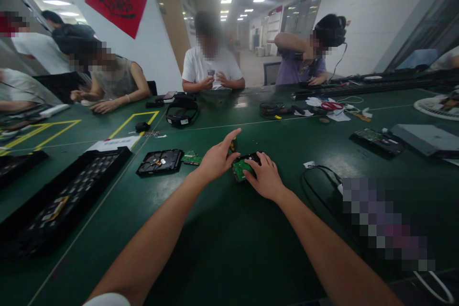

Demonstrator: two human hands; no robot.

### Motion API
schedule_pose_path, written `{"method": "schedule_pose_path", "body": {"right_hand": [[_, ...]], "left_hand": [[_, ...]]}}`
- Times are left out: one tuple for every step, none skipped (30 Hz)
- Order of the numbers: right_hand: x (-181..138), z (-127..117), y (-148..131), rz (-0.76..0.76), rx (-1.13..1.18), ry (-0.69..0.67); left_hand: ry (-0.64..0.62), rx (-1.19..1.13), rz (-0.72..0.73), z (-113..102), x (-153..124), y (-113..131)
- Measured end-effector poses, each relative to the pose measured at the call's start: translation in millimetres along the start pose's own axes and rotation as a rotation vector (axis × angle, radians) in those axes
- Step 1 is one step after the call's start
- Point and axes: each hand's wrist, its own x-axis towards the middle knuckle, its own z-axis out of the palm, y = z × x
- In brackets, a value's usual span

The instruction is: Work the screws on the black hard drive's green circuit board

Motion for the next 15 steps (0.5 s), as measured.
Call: {"method": "schedule_pose_path", "body": {"right_hand": [[-0.1,-0.1,0.0,-0.002,-0.001,-0.002],[-0.1,-0.1,0.0,-0.002,-0.002,-0.003],[-0.2,0.0,0.0,0.000,-0.003,-0.002],[-0.3,0.2,0.0,0.004,-0.003,0.000],[-0.3,0.6,0.1,0.007,-0.003,0.002],[-0.3,1.1,0.3,0.009,-0.003,0.004],[-0.4,1.7,0.4,0.011,-0.003,0.008],[-0.4,2.1,0.6,0.010,-0.004,0.011],[-0.4,2.4,0.8,0.007,-0.005,0.013],[-0.5,2.6,0.9,0.003,-0.005,0.014],[-0.5,2.5,1.0,0.001,-0.005,0.015],[-0.6,2.1,0.9,-0.002,-0.005,0.015],[-0.8,1.7,0.9,-0.002,-0.004,0.013],[-0.9,1.1,0.7,-0.001,-0.003,0.012],[-1.0,0.6,0.6,0.001,-0.003,0.010]], "left_hand": [[0.007,0.036,0.003,0.6,0.3,-0.6],[0.014,0.067,0.000,1.0,0.6,-1.2],[0.021,0.089,-0.007,1.2,0.8,-1.7],[0.026,0.097,-0.014,1.0,0.9,-2.1],[0.025,0.082,-0.018,0.6,1.0,-2.4],[0.016,0.041,-0.018,0.1,0.9,-2.5],[0.000,-0.023,-0.015,-0.4,0.9,-2.7],[-0.019,-0.095,-0.012,-0.9,0.8,-2.9],[-0.035,-0.153,-0.014,-1.1,0.9,-3.1],[-0.039,-0.183,-0.020,-1.1,0.9,-3.4],[-0.033,-0.175,-0.027,-0.9,1.0,-3.6],[-0.016,-0.133,-0.036,-0.3,1.1,-3.9],[0.007,-0.072,-0.042,0.5,1.2,-4.0],[0.030,-0.008,-0.048,1.4,1.2,-4.0],[0.051,0.047,-0.053,2.4,1.2,-3.9]]}}
